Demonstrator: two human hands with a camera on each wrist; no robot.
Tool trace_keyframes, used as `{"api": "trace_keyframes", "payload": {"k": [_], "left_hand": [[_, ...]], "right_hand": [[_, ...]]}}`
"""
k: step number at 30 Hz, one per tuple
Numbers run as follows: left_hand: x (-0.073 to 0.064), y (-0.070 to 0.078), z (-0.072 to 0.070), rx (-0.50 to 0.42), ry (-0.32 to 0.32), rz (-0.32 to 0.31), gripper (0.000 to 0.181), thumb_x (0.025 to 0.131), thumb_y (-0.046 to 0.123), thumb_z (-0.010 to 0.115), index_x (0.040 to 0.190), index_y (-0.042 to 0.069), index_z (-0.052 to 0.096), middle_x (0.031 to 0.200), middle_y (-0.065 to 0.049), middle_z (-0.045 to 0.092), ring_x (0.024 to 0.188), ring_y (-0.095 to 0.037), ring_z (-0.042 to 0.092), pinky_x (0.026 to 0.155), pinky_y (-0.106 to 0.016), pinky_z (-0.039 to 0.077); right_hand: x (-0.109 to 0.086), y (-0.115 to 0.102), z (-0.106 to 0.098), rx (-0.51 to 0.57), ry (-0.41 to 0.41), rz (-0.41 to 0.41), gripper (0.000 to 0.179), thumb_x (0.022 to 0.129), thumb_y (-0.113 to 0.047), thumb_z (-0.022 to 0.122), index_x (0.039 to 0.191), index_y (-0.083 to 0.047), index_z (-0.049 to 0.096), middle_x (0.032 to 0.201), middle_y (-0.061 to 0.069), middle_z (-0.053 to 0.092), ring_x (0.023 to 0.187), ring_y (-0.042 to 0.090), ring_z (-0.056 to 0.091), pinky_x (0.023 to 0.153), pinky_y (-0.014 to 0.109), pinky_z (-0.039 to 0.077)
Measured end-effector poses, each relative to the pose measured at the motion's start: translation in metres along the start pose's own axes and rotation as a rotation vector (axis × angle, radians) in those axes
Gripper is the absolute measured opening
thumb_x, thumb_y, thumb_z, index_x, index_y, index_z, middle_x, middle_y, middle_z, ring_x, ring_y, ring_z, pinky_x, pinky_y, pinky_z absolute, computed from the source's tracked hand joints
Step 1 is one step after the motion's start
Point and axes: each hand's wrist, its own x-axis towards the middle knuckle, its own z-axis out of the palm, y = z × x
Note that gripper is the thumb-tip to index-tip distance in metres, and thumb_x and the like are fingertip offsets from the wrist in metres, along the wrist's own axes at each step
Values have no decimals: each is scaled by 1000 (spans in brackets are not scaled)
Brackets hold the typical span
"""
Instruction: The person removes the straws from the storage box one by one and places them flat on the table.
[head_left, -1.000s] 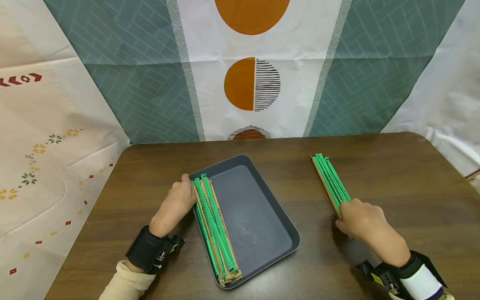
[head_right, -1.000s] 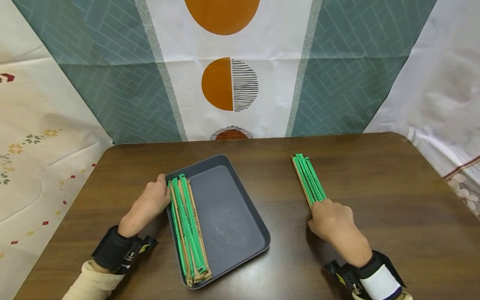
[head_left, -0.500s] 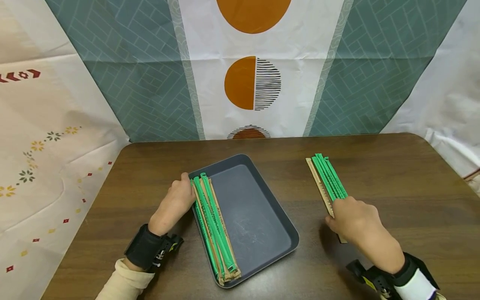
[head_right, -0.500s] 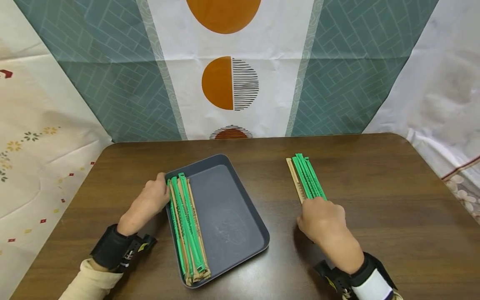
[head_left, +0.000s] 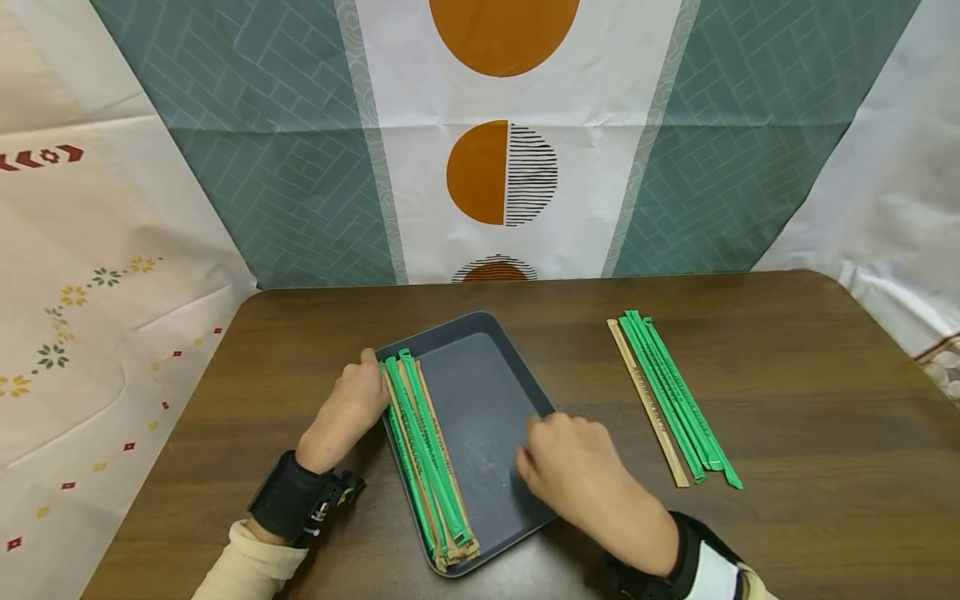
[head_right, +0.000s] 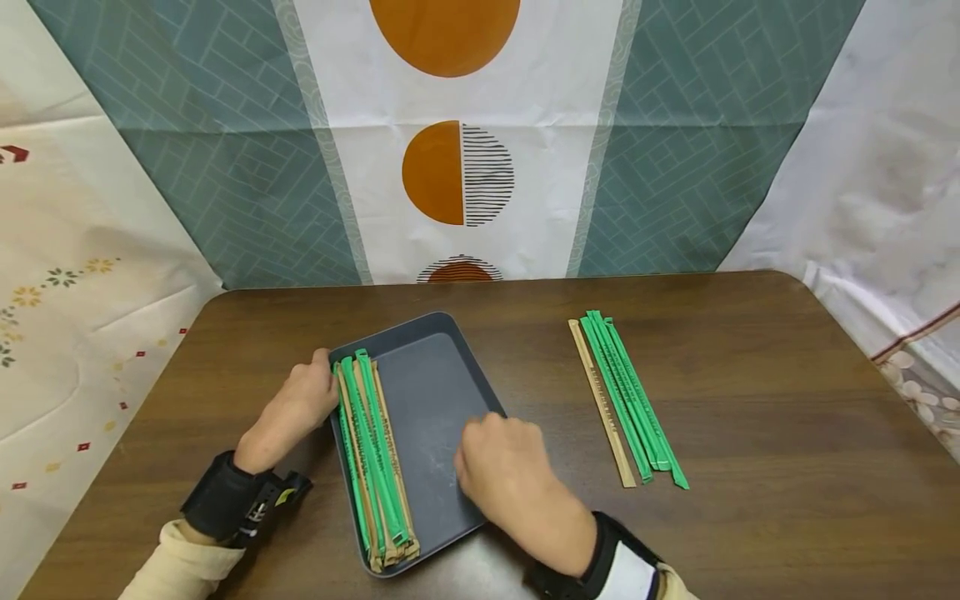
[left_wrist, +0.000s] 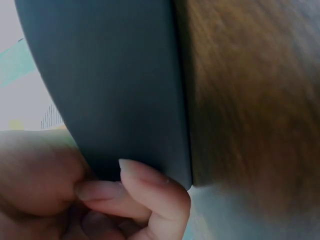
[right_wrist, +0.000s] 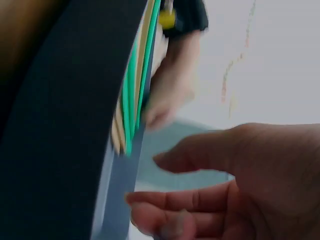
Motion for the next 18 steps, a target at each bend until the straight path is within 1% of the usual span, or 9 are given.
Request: {"api": "trace_keyframes", "payload": {"k": [2,3,6,8,11,13,15,18], "left_hand": [[0,-1,0,3,4,3,37,96,1,33,127,-18,28,50,-4,29,39,-15,27,41,-27,18],[0,-1,0,5,8,4,36,96,1,33,126,-18,29,51,-5,29,39,-15,28,41,-27,19],[1,0,1,5,3,-5,37,96,1,33,127,-19,29,51,-5,30,39,-16,30,41,-27,19],[1,0,1,5,3,-6,37,96,1,33,127,-19,29,51,-5,30,39,-16,29,41,-27,19],[1,0,0,14,6,-9,36,96,0,33,126,-19,29,51,-6,31,40,-17,31,41,-27,19],[2,1,-1,18,7,-14,36,95,0,33,126,-19,29,52,-6,31,40,-17,32,42,-27,20],[2,1,-2,18,4,-21,37,95,0,33,127,-19,28,52,-7,32,40,-18,34,41,-27,21],[2,1,-1,10,-12,-38,40,96,2,32,130,-19,26,53,-9,35,42,-20,38,41,-28,24]], "right_hand": [[2,-17,4,36,-31,-61,33,81,-24,63,55,-10,50,50,5,52,42,20,52,36,37,45],[3,-24,6,51,-65,-84,34,82,-25,63,54,-12,49,50,3,51,41,18,50,36,35,44],[4,-38,12,64,-135,-125,38,84,-24,61,50,-14,46,48,0,46,40,15,46,36,32,42],[5,-44,16,66,-213,-132,40,86,-24,60,49,-16,44,48,-1,43,39,13,43,37,30,41],[5,-50,20,26,-310,-128,40,86,-26,60,50,-16,45,51,1,47,43,15,47,40,31,45],[6,-54,23,6,-359,-123,39,86,-27,60,51,-16,47,53,1,49,46,17,51,43,32,47],[6,-56,27,-17,-368,-117,38,85,-28,61,51,-16,49,55,2,52,49,19,54,44,34,50],[6,-58,31,-43,-359,-110,37,83,-25,62,49,-16,50,54,1,54,50,19,56,44,36,50]]}}
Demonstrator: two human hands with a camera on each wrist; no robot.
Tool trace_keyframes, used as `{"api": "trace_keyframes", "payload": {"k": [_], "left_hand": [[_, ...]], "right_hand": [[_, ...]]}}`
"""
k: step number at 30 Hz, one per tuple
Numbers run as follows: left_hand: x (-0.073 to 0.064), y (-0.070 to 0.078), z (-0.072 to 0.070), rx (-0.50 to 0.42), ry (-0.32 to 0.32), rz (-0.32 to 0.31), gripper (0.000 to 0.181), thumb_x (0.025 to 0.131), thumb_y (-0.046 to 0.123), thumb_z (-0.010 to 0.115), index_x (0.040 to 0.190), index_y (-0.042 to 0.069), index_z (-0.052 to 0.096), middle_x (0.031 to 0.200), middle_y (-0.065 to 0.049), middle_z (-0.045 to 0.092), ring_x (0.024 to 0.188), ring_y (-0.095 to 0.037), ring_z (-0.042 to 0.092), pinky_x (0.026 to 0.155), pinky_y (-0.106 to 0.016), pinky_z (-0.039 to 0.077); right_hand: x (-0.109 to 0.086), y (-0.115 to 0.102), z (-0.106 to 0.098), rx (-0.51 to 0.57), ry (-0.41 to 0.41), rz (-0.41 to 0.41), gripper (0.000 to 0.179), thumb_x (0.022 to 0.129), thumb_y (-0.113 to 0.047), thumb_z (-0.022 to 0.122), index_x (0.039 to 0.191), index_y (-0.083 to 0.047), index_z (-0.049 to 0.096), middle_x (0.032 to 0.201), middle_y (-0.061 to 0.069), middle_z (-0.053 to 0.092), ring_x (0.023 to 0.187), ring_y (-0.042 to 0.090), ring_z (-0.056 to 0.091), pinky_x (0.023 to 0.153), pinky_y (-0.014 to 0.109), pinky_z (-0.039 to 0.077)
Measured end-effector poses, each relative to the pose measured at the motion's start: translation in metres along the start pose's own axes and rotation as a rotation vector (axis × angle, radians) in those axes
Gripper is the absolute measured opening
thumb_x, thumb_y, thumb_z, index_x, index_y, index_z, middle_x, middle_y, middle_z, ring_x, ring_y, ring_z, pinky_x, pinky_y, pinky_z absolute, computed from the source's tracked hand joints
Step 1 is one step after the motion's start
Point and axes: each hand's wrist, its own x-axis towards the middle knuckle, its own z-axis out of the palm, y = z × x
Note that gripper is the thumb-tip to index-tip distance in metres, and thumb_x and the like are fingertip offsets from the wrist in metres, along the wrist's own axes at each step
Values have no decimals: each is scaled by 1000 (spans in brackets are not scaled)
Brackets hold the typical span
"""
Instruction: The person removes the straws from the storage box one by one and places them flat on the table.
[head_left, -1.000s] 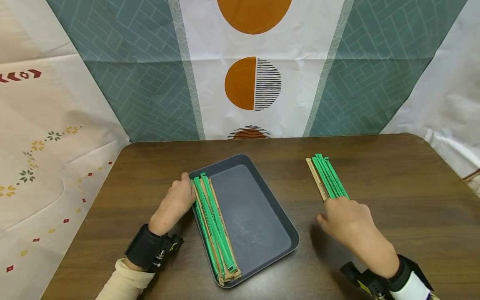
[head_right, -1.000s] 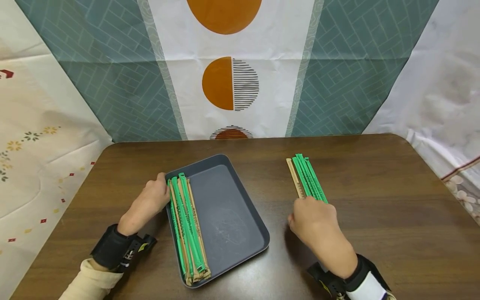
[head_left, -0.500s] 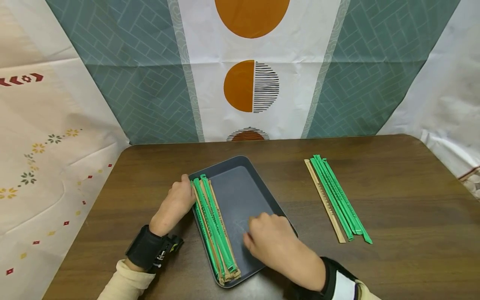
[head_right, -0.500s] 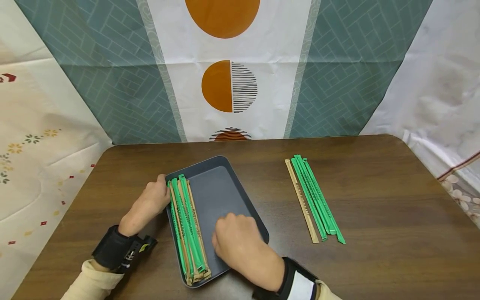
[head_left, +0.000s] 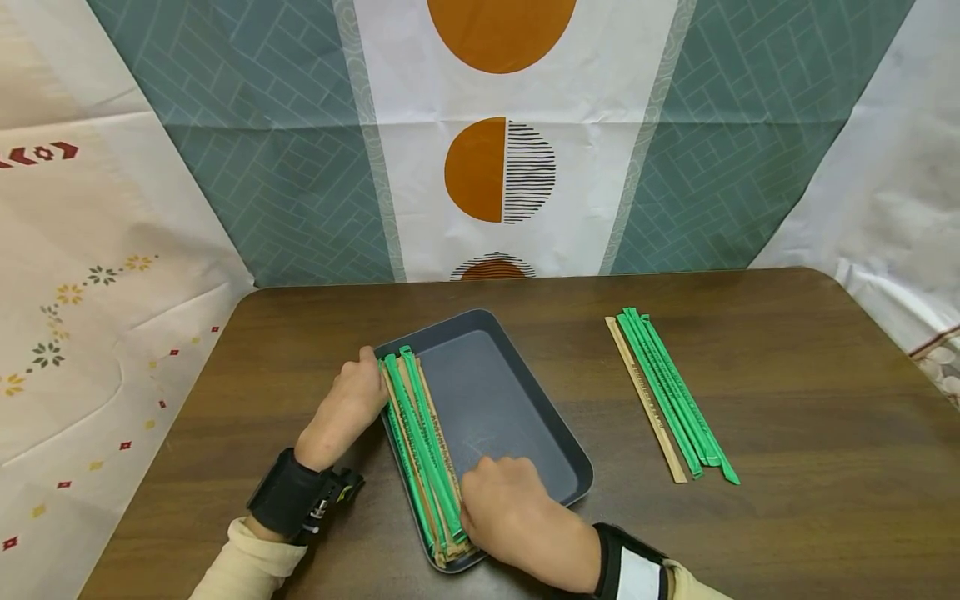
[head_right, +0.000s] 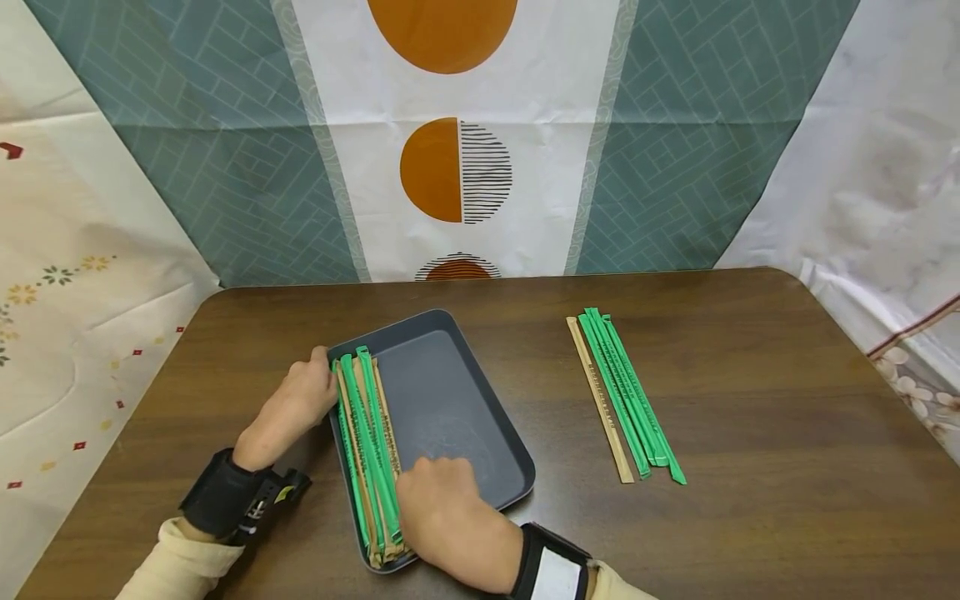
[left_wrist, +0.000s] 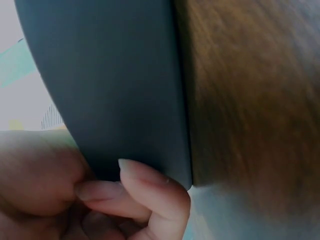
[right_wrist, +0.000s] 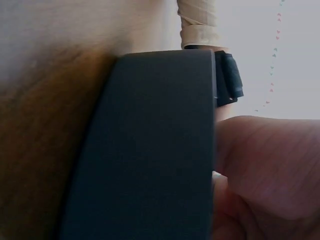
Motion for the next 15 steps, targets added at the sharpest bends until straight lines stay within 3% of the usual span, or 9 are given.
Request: {"api": "trace_keyframes", "payload": {"k": [6,11,15], "left_hand": [[1,0,0,4,-5,-10,39,97,2,32,130,-19,26,55,-10,37,45,-23,43,41,-28,26],[2,0,1,3,-7,-10,41,97,3,31,131,-19,24,55,-11,38,45,-24,44,42,-29,26],[1,0,0,-4,-19,-11,42,96,1,31,133,-19,23,56,-10,37,46,-23,41,43,-29,25]], "right_hand": [[2,-1,4,-20,28,2,34,83,-21,61,51,-14,53,55,2,56,51,19,57,44,36,49],[2,-1,4,46,85,-19,51,92,-34,51,45,-17,44,47,-1,47,44,17,52,40,34,48],[3,-3,9,31,112,-49,50,90,-41,52,47,-17,49,50,0,54,45,17,55,39,34,48]]}}
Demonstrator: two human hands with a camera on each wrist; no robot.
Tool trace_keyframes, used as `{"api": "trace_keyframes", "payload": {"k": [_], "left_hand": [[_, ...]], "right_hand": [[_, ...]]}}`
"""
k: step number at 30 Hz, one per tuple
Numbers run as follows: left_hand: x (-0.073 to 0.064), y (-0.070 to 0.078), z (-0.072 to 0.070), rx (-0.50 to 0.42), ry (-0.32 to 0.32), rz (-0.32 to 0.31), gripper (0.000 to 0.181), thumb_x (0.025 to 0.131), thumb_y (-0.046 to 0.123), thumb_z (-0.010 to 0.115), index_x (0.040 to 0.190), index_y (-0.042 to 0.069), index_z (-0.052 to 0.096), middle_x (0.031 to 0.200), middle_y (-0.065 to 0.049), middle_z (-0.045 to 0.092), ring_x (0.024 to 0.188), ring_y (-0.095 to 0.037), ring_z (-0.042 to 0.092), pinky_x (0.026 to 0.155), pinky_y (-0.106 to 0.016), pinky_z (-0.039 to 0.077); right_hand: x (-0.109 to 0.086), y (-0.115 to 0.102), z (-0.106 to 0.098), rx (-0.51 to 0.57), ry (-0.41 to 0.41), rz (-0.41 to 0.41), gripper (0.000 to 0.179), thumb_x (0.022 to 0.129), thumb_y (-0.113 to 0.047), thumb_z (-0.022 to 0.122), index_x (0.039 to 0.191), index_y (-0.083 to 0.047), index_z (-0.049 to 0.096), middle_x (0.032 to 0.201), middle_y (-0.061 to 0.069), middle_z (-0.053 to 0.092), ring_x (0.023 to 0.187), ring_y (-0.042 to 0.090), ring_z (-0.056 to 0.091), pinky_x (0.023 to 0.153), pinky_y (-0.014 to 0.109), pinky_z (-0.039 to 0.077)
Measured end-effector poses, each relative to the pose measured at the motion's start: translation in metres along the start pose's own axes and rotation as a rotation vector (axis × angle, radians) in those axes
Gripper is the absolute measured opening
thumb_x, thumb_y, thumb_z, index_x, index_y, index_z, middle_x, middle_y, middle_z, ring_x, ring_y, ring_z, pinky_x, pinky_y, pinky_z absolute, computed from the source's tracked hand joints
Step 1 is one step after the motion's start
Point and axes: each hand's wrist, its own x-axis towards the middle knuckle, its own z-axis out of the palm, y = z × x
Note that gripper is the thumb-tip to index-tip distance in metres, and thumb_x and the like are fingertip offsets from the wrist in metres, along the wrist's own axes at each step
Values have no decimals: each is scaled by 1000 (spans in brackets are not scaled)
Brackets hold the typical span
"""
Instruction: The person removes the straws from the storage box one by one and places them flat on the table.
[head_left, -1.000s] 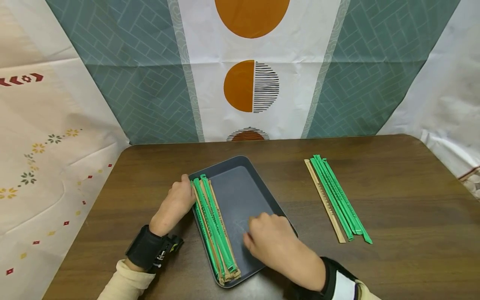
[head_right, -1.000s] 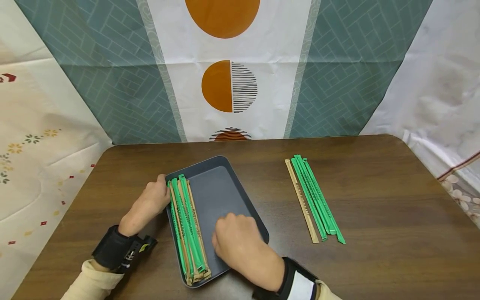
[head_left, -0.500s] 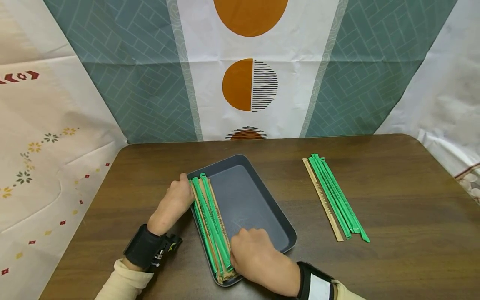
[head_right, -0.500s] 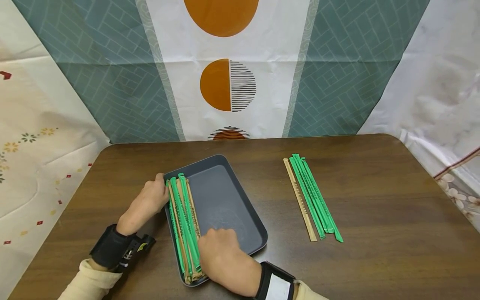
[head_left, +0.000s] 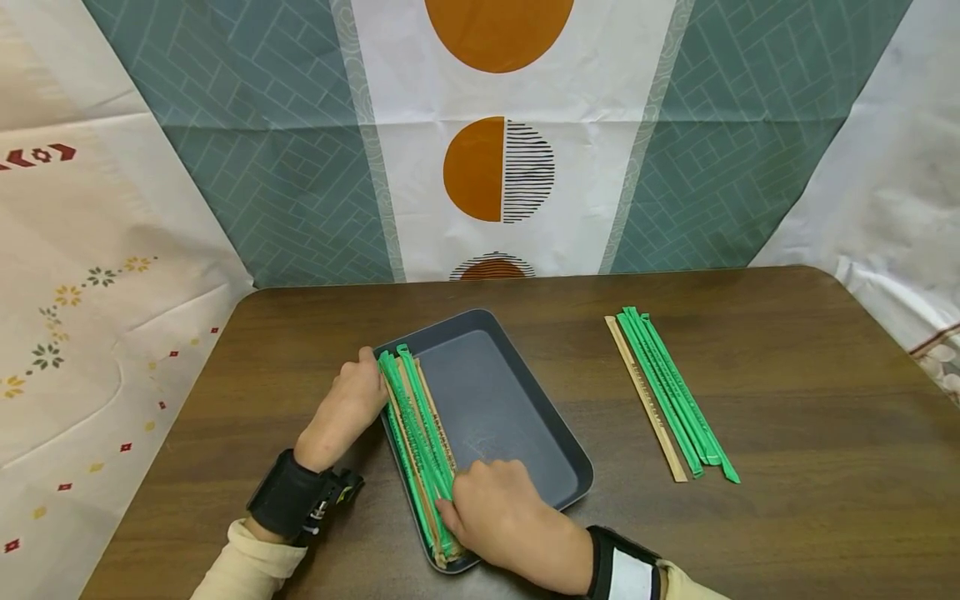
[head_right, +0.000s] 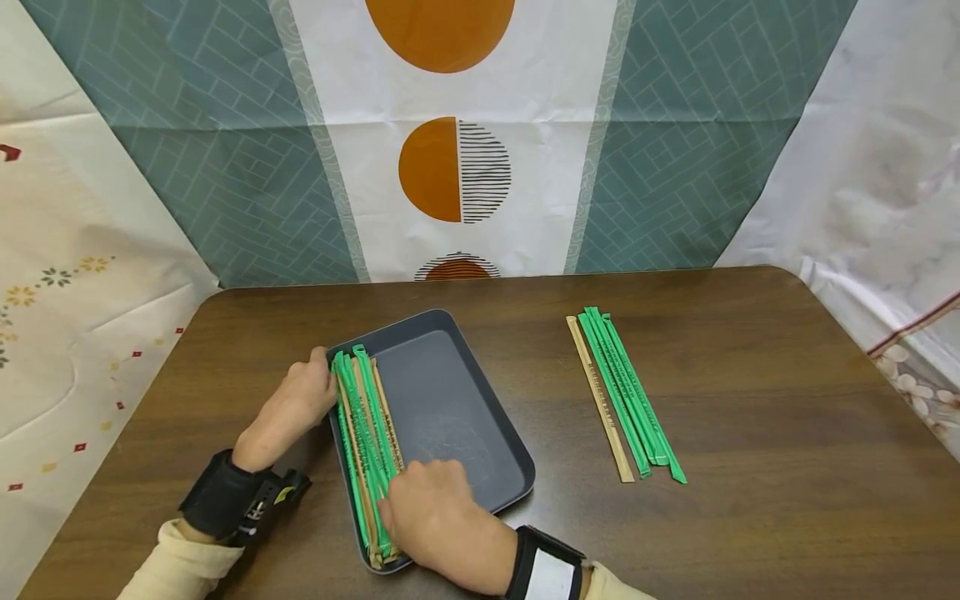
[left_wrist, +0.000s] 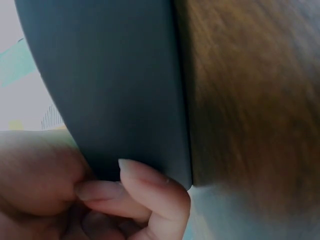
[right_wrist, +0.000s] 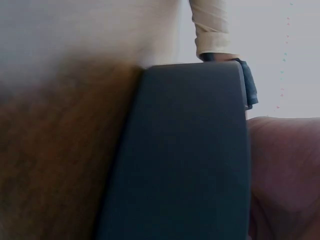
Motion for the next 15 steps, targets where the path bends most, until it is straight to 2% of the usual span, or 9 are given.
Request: {"api": "trace_keyframes", "payload": {"k": [8,12,15], "left_hand": [[0,1,0,4,9,9,38,95,-1,33,128,-18,26,55,-8,35,45,-21,37,43,-29,24],[-1,0,1,12,33,35,35,95,-2,32,125,-19,29,54,-7,33,43,-20,36,42,-29,23],[-3,-2,2,29,58,71,34,93,-4,33,123,-21,31,50,-4,29,38,-15,28,40,-27,19]], "right_hand": [[0,2,2,17,49,-10,37,83,-24,60,50,-18,47,49,-1,52,44,16,53,37,34,46],[-1,6,-5,31,129,-18,33,84,-21,58,54,-16,46,49,0,52,44,17,53,37,35,46],[-4,14,-15,69,188,-23,32,86,-18,57,56,-14,46,48,0,48,40,15,50,34,33,43]]}}
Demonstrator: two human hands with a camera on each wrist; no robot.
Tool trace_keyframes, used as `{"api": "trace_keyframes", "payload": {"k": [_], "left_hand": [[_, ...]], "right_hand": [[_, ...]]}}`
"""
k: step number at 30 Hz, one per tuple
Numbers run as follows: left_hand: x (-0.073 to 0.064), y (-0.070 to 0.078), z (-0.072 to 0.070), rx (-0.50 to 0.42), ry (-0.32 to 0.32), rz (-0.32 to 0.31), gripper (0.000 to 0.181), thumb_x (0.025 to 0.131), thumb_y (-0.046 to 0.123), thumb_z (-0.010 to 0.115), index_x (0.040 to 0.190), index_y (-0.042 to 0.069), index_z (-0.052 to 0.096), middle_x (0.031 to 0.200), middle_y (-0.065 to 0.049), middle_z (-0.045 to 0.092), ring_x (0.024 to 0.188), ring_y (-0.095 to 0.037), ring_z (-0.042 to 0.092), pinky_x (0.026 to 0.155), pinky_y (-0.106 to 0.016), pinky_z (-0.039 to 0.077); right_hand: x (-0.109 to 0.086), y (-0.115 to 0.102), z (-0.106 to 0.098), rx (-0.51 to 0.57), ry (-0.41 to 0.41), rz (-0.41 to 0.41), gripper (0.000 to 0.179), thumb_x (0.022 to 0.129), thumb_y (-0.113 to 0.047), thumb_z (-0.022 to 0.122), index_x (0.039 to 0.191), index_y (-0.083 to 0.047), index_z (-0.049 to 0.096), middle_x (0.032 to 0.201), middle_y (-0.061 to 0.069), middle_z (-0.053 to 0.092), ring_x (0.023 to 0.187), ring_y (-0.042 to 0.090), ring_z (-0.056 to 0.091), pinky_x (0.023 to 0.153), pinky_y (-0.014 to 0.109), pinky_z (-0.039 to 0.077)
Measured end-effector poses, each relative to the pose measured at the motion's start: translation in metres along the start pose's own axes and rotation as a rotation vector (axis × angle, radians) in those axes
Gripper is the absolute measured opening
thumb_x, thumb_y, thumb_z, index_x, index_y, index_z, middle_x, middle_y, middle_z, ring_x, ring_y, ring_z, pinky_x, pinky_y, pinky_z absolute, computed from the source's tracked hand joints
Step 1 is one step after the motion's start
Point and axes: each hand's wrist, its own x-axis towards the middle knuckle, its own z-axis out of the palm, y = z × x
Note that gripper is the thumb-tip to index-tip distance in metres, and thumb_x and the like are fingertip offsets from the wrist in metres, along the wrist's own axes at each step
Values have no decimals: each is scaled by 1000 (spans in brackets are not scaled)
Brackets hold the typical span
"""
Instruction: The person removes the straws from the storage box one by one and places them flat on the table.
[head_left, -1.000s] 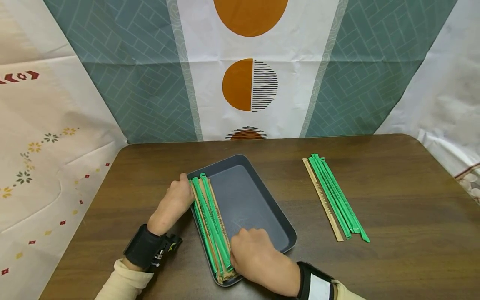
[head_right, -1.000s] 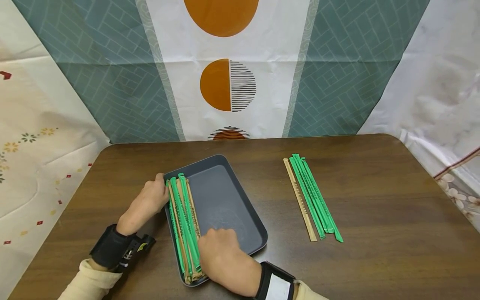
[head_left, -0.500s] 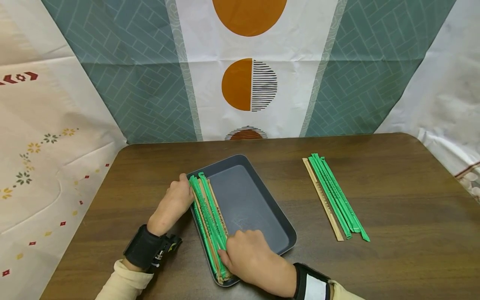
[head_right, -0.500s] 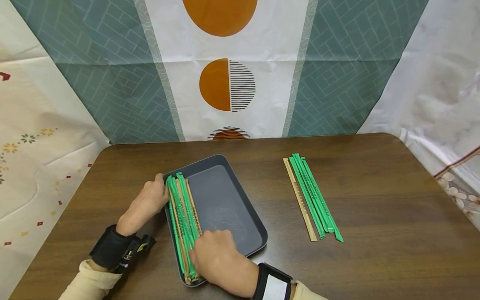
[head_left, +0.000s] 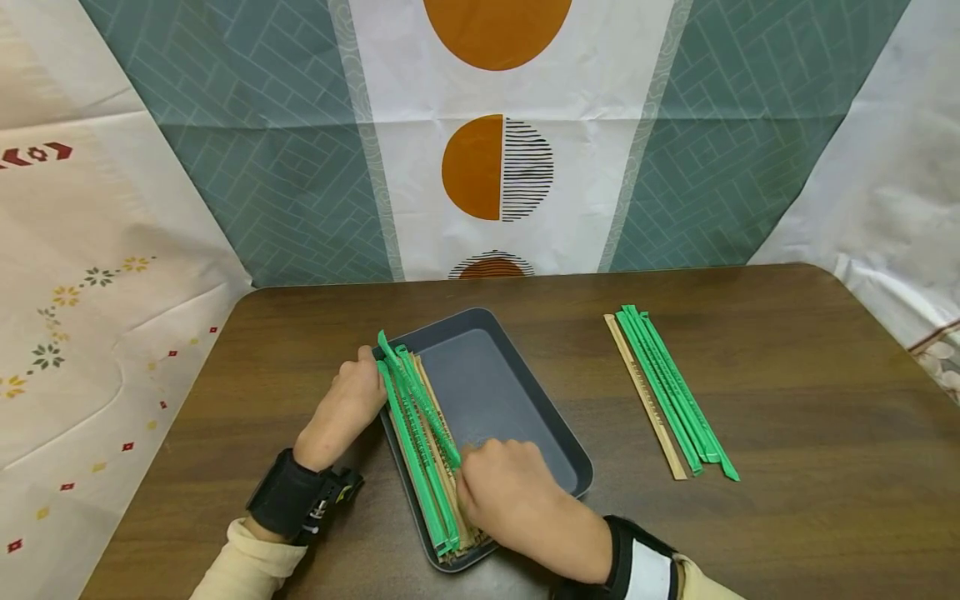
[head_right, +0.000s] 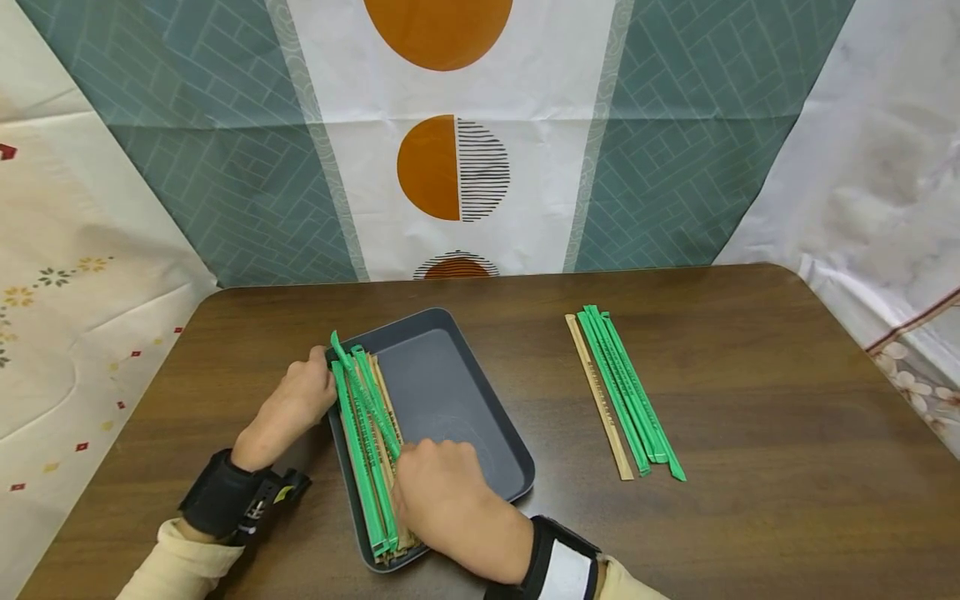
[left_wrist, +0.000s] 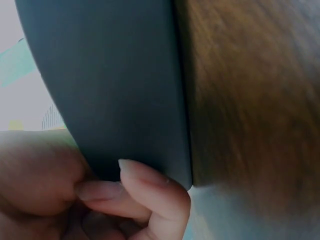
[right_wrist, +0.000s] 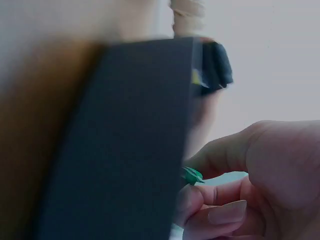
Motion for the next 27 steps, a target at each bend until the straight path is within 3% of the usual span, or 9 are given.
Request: {"api": "trace_keyframes", "payload": {"k": [4,9,18,27], "left_hand": [[-2,-2,0,7,8,22,34,92,-6,34,123,-21,32,48,-1,24,36,-11,19,39,-25,15],[-1,-1,0,-14,-6,12,39,93,-5,33,128,-20,28,48,-1,24,38,-11,18,40,-26,15],[-1,-1,1,0,-5,5,41,94,-4,33,131,-20,27,48,-1,25,38,-12,18,41,-27,15],[0,1,-1,-49,-49,-52,46,94,-2,31,136,-18,20,50,-2,27,39,-13,22,40,-27,18]], "right_hand": [[-3,15,-19,27,65,20,30,87,-20,59,59,-13,49,46,-3,44,36,9,42,31,27,37],[-11,40,-33,-14,153,93,32,85,-20,61,58,-13,45,45,-4,39,35,8,35,32,25,31],[-30,87,-25,-129,133,208,25,82,-18,63,63,-10,49,46,-1,43,37,14,42,31,32,34],[-46,119,-22,-123,139,303,29,78,-14,62,57,-13,43,46,1,43,41,19,47,33,39,39]]}}
